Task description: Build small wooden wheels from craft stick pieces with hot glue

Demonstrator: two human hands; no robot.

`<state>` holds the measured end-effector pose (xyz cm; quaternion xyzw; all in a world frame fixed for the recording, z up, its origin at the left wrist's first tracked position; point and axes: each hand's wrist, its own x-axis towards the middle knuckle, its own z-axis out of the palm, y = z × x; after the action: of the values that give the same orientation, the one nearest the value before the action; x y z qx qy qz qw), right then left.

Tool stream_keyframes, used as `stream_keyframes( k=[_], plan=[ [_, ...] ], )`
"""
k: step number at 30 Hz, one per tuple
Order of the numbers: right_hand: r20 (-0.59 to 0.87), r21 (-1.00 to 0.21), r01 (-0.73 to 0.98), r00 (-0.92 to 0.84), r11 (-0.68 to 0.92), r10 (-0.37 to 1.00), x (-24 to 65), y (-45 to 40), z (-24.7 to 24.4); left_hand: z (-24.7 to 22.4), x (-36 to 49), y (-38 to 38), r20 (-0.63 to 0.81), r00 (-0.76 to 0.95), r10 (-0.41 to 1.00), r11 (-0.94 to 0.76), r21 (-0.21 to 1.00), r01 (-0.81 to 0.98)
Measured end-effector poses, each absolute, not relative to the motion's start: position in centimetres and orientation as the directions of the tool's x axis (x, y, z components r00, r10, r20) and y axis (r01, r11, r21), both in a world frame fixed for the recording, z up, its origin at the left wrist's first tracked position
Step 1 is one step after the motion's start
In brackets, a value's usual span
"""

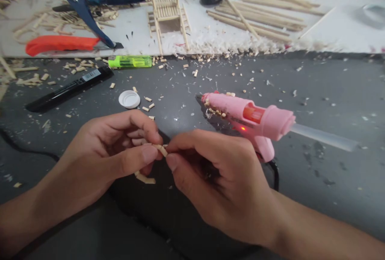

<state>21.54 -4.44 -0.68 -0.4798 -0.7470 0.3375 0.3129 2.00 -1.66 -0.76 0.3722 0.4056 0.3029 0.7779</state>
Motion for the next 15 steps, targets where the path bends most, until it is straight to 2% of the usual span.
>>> stream_keyframes(
  k=[5, 11, 15],
  plan=[
    [0.240, -0.708, 0.567, -0.368, 0.421, 0.898, 21.65, -4.56, -0.70, -0.92, 2.07, -1.74, -0.406, 0.510, 0.758, 0.532, 0.838, -0.124],
    [0.327, -0.535, 0.626, -0.466, 0.568, 0.822, 21.92, -4.70, -1.04, -0.88, 1.99, -1.69, -0.424, 0.515, 0.745, 0.546, 0.831, -0.107],
    [0.330, -0.501, 0.623, -0.505, 0.601, 0.798, 22.07, -4.67, -1.06, -0.88, 1.91, -1.71, -0.436, 0.510, 0.742, 0.558, 0.823, -0.108]
  ],
)
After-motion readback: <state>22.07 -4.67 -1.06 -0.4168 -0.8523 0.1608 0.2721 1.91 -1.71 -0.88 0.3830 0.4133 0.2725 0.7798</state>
